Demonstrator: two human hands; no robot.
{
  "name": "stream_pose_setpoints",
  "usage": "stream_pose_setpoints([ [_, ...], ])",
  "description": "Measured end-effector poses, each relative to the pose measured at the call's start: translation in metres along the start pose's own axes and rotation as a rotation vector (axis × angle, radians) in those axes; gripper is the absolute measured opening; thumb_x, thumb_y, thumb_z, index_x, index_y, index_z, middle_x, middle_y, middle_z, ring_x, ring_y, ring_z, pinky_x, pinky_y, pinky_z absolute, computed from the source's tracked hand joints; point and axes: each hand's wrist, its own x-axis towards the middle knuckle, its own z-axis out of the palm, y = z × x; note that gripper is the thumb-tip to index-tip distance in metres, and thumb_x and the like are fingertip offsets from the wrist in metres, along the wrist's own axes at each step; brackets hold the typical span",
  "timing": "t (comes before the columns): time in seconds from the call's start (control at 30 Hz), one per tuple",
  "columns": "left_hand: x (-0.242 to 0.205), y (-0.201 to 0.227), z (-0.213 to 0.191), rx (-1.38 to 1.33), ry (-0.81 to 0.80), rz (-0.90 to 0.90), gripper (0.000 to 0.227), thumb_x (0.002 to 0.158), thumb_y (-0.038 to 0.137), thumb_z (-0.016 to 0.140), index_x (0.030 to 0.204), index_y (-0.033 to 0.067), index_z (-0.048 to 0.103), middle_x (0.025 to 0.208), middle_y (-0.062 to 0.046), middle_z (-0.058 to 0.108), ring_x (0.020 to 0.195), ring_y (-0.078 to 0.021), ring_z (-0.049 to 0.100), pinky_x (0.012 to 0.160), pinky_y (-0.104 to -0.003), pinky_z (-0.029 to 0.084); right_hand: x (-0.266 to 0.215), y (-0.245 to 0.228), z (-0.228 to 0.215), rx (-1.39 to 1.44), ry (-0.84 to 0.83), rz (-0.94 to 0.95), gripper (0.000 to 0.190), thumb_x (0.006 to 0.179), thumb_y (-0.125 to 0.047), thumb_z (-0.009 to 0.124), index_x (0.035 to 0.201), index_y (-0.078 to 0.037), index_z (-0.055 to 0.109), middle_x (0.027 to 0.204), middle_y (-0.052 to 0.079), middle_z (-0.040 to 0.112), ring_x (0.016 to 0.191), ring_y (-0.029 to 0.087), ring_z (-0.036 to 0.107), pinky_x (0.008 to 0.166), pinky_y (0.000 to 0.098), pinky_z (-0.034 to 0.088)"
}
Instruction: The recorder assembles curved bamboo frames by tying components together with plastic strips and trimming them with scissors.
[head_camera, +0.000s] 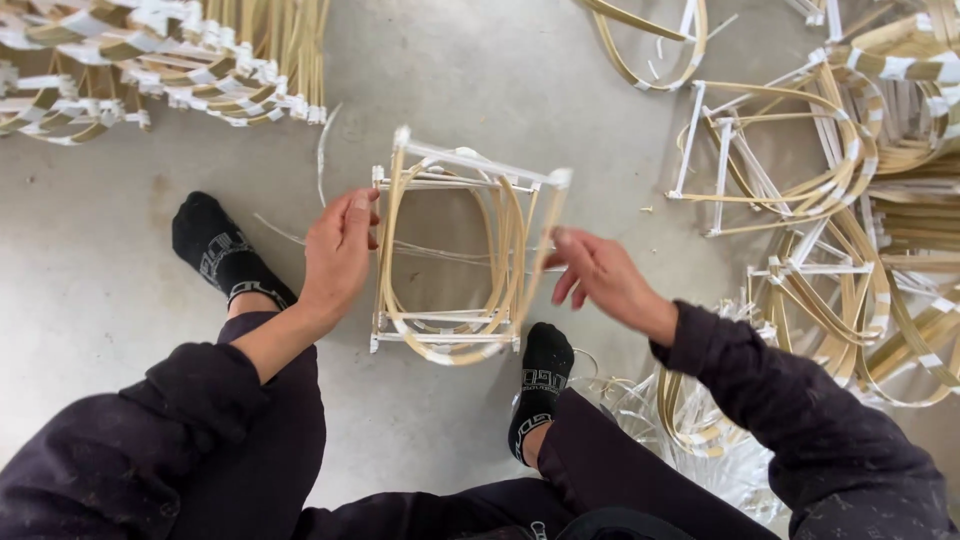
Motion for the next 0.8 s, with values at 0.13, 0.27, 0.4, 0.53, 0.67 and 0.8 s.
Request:
stream_pose_setpoints([
  [0.13,-0.011,0.025,0.003,0.123,-0.023,0.235,0.041,0.104,0.025,0.062,0.139,0.0038,0.06,0.11,-0.007,0.062,0.082,-0.011,0.061,0.073,-0.028,0.052,0.039,0.088,-0.103,-0.204,0.307,-0.052,0.045,0.104,-0.038,0.05,0.134,-0.005,0.057,0.114,0.012,0.073,0.07,0.017,0.072,0.055,0.0324,0.054],
  [0.27,-0.014,0.043,0.006,0.443,-0.069,0.247,0.061,0.087,0.02,0.074,0.142,0.0061,0.051,0.101,-0.007,0.052,0.066,-0.0145,0.053,0.062,-0.033,0.048,0.054,0.217,-0.229,-1.174,0.667,-0.234,0.052,0.094,-0.014,0.064,0.143,-0.003,0.053,0.131,0.019,0.061,0.1,0.041,0.068,0.08,0.0516,0.054],
  [0.4,-0.011,0.038,0.005,0.425,-0.092,0.223,0.054,0.09,0.011,0.069,0.142,0.0106,0.055,0.099,-0.005,0.051,0.066,-0.0121,0.053,0.063,-0.032,0.049,0.047,0.264,-0.272,-1.354,0.61,0.057,0.061,0.086,-0.009,0.067,0.146,-0.001,0.057,0.115,0.022,0.064,0.092,0.041,0.068,0.077,0.0512,0.055],
  [0.53,-0.01,0.035,0.003,0.38,-0.067,0.202,0.051,0.091,0.011,0.07,0.14,0.0111,0.058,0.098,-0.006,0.052,0.064,-0.0119,0.052,0.062,-0.031,0.049,-0.004,0.127,-0.201,-1.212,0.629,-0.047,0.016,0.108,-0.02,0.068,0.117,-0.007,0.07,0.11,0.014,0.069,0.095,0.035,0.069,0.085,0.049,0.054],
  [0.67,-0.011,0.033,0.0,0.338,-0.036,0.26,0.05,0.091,0.018,0.073,0.138,0.0085,0.06,0.098,-0.005,0.054,0.064,-0.0105,0.052,0.06,-0.029,0.048,-0.023,0.066,-0.139,-0.791,0.649,-0.535,0.023,0.099,0.0,0.072,0.122,-0.005,0.069,0.119,0.013,0.069,0.104,0.028,0.07,0.09,0.0377,0.058],
  [0.8,0.001,0.01,-0.002,0.111,0.029,0.307,0.032,0.105,0.024,0.066,0.131,0.0051,0.067,0.103,-0.004,0.059,0.077,-0.0054,0.056,0.069,-0.025,0.05,-0.025,0.011,-0.068,-0.816,0.269,-0.938,0.036,0.079,-0.005,0.083,0.113,-0.007,0.072,0.119,0.01,0.068,0.11,0.026,0.07,0.095,0.0352,0.06],
])
